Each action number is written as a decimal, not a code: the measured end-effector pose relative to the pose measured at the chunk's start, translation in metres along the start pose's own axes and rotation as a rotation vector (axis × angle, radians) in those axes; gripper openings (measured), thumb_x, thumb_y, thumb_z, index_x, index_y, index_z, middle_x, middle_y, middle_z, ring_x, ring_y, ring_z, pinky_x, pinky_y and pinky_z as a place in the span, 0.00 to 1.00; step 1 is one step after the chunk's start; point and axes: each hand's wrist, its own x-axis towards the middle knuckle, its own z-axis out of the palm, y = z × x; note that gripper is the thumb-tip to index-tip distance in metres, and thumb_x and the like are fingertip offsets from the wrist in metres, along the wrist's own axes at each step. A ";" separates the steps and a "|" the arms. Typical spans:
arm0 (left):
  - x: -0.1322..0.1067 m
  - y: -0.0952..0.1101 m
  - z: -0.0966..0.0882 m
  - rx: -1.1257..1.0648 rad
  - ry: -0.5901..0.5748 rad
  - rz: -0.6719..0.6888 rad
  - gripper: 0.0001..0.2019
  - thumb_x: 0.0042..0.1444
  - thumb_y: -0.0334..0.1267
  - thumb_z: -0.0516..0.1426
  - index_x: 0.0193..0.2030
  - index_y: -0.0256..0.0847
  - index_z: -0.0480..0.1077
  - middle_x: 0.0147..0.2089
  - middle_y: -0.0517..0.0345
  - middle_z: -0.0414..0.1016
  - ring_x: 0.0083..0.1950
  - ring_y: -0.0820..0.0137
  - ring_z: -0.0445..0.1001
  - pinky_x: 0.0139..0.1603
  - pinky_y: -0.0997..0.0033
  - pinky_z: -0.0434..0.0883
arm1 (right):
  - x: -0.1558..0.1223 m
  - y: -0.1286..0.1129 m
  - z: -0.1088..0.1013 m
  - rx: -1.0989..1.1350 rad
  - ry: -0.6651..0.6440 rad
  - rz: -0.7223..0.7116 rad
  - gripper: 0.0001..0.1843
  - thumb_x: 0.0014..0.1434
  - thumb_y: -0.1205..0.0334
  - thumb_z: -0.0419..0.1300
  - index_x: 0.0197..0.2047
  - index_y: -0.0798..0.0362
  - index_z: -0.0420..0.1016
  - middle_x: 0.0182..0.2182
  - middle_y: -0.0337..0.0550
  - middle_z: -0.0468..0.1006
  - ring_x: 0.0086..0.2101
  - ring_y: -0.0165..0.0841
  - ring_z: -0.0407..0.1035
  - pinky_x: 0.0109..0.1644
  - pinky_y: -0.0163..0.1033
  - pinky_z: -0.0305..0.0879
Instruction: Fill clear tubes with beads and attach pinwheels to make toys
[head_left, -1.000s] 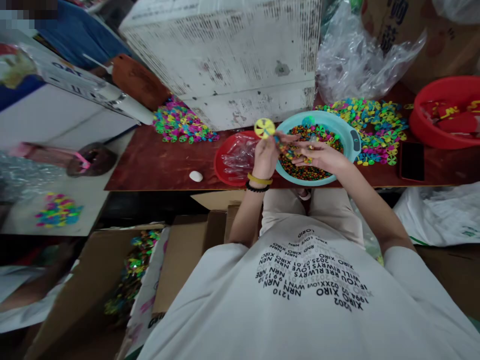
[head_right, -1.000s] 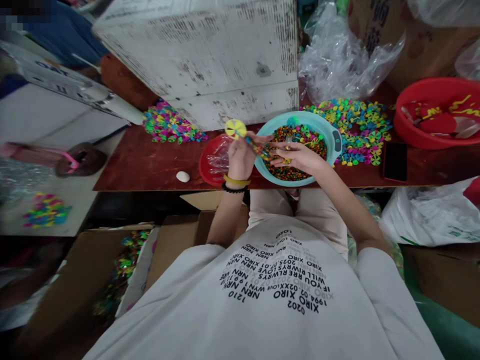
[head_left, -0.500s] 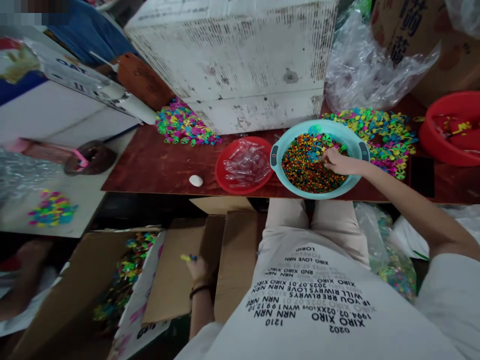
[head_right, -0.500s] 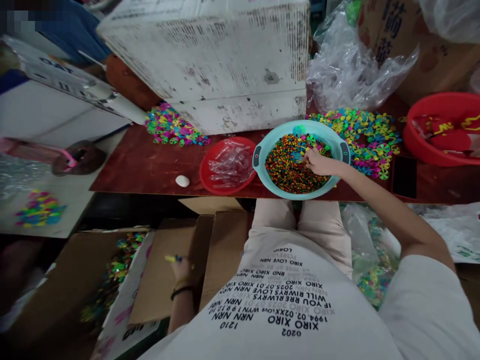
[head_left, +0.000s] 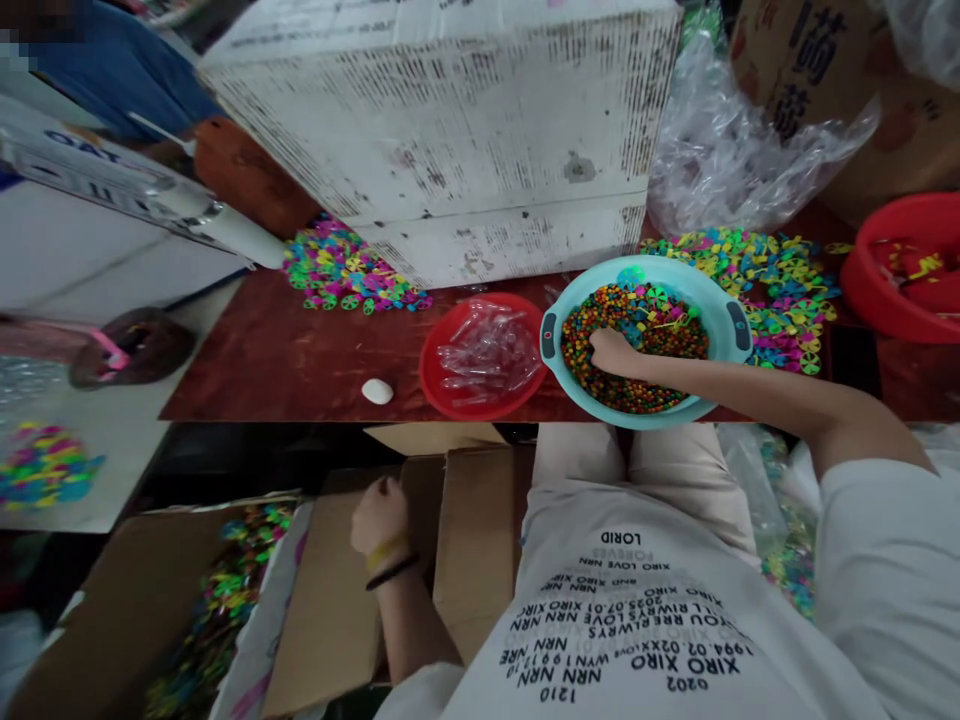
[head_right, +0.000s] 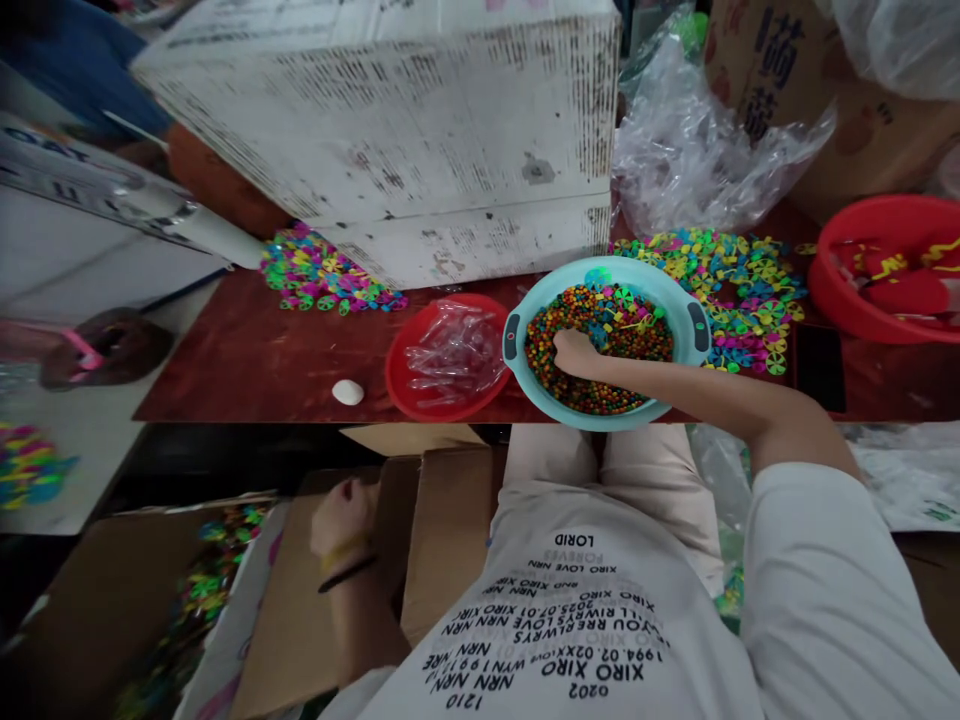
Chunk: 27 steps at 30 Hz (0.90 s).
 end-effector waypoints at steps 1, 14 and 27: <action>0.007 0.011 -0.004 -0.016 0.042 -0.021 0.21 0.65 0.49 0.50 0.44 0.39 0.80 0.36 0.36 0.83 0.44 0.40 0.83 0.45 0.37 0.78 | 0.002 0.002 -0.001 0.061 0.006 0.025 0.10 0.60 0.74 0.61 0.42 0.60 0.84 0.44 0.60 0.87 0.46 0.49 0.81 0.52 0.43 0.74; 0.031 0.304 0.032 -0.333 -0.505 1.214 0.15 0.75 0.42 0.53 0.57 0.44 0.80 0.54 0.50 0.85 0.55 0.63 0.83 0.61 0.61 0.77 | -0.060 0.069 -0.047 1.065 0.042 0.124 0.15 0.50 0.60 0.76 0.42 0.53 0.87 0.39 0.47 0.86 0.41 0.39 0.79 0.37 0.38 0.78; 0.025 0.391 0.122 0.221 -0.535 0.977 0.16 0.70 0.47 0.60 0.49 0.34 0.77 0.46 0.42 0.83 0.48 0.53 0.82 0.50 0.59 0.75 | -0.071 0.131 -0.068 0.635 0.468 -0.134 0.18 0.57 0.58 0.70 0.50 0.52 0.86 0.46 0.49 0.88 0.46 0.47 0.82 0.56 0.54 0.77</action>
